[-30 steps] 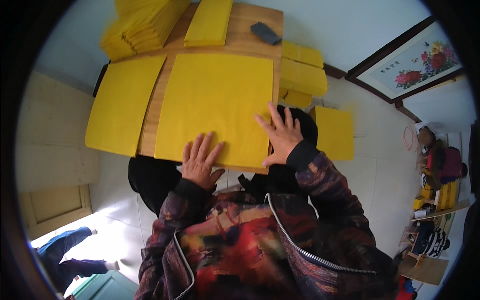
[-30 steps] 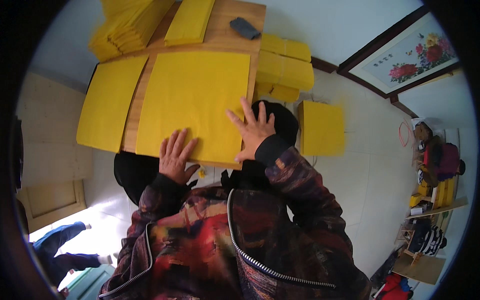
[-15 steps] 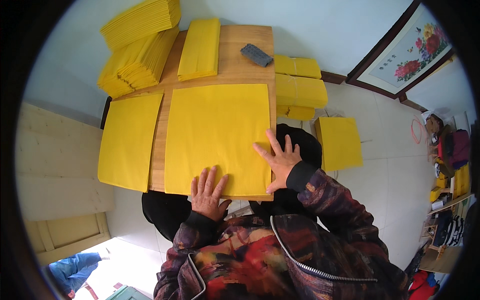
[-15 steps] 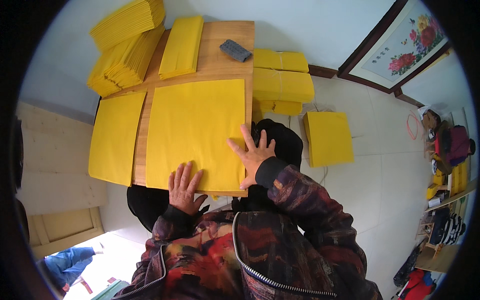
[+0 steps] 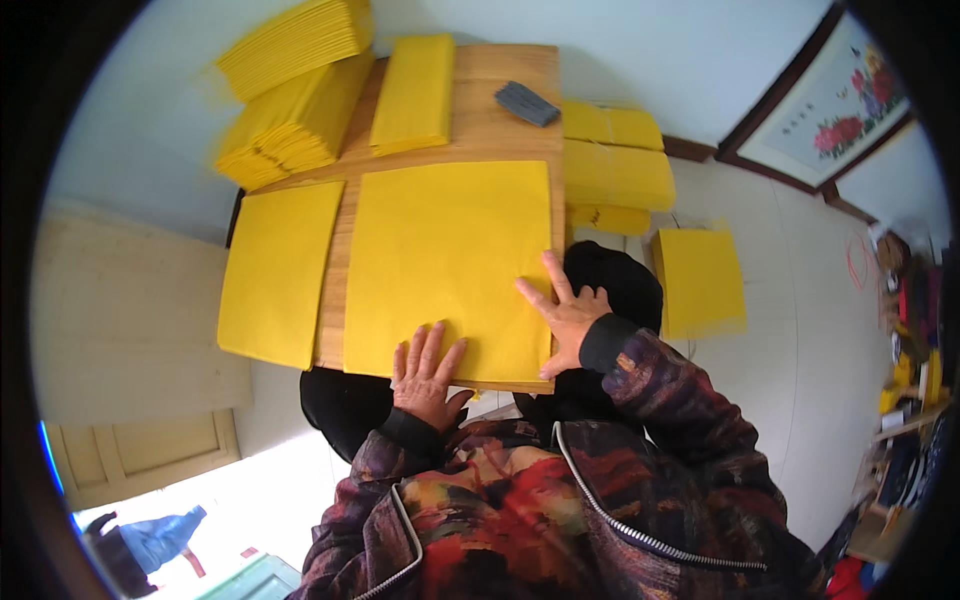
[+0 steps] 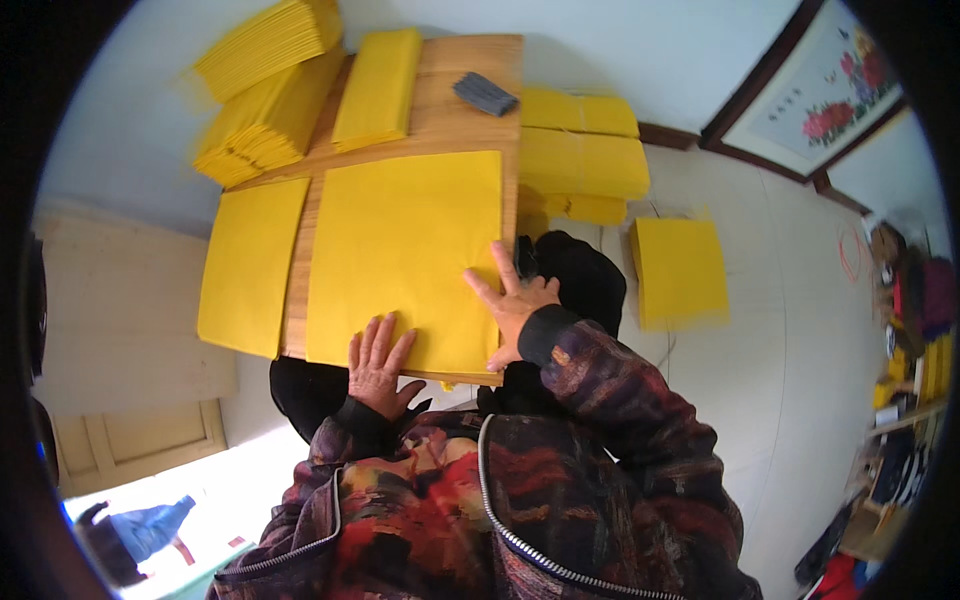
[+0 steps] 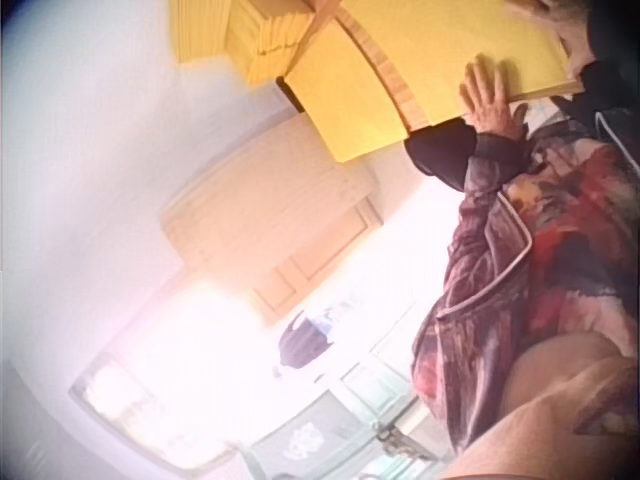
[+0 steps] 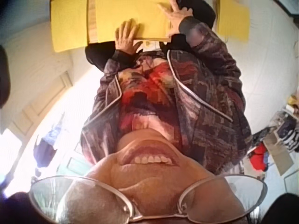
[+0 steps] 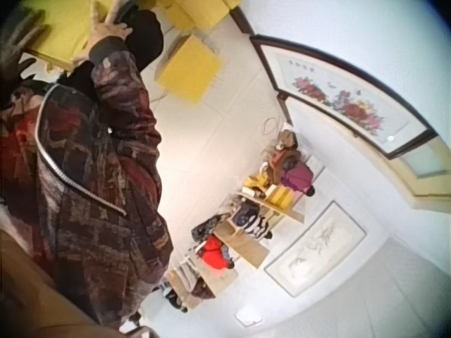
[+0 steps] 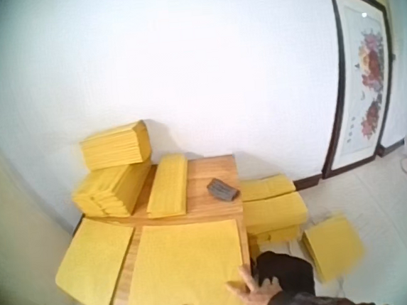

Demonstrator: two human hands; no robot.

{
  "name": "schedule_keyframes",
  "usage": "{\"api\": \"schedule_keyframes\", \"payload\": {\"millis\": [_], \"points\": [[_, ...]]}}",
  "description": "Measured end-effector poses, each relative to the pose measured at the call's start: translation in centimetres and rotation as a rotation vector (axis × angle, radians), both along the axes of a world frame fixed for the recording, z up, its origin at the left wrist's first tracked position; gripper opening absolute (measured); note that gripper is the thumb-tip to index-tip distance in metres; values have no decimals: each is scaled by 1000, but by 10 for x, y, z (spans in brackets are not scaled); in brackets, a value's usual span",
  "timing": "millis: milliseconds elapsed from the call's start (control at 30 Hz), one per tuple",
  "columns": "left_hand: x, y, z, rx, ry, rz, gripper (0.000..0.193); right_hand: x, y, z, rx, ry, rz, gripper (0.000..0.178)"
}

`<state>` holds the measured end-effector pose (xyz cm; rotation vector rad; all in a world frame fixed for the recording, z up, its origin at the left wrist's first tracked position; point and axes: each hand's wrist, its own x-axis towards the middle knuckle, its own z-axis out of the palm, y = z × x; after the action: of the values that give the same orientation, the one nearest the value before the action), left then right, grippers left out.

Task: The person folds yellow paper sheets on a wooden table, repeatedly folding each sheet in half and stacking the finished pieces. The person handles the sheets one at a time, aligning edges and pressing the folds before placing them into a growing stack.

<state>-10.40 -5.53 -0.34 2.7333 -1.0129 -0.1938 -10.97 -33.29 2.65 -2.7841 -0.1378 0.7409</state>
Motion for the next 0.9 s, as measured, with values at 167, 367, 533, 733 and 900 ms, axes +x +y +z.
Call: {"api": "schedule_keyframes", "payload": {"millis": [167, 367, 533, 733, 900], "points": [[-13, -41, 0, 2, -34, -258, 86, 6, -1, 9, -49, -8, 53, 122], [-18, -71, -10, 4, 1, -313, 77, 64, -40, 15, 36, -285, -62, 62], [-17, -61, -5, -34, -24, -326, 66, 125, -43, -22, -75, -608, -96, 45], [-10, -17, 5, -30, 39, -137, 57, 119, -41, -27, -113, -544, -84, 38], [7, 32, 13, -80, -7, -78, 36, 57, -20, -13, -186, -491, -104, 34]]}}
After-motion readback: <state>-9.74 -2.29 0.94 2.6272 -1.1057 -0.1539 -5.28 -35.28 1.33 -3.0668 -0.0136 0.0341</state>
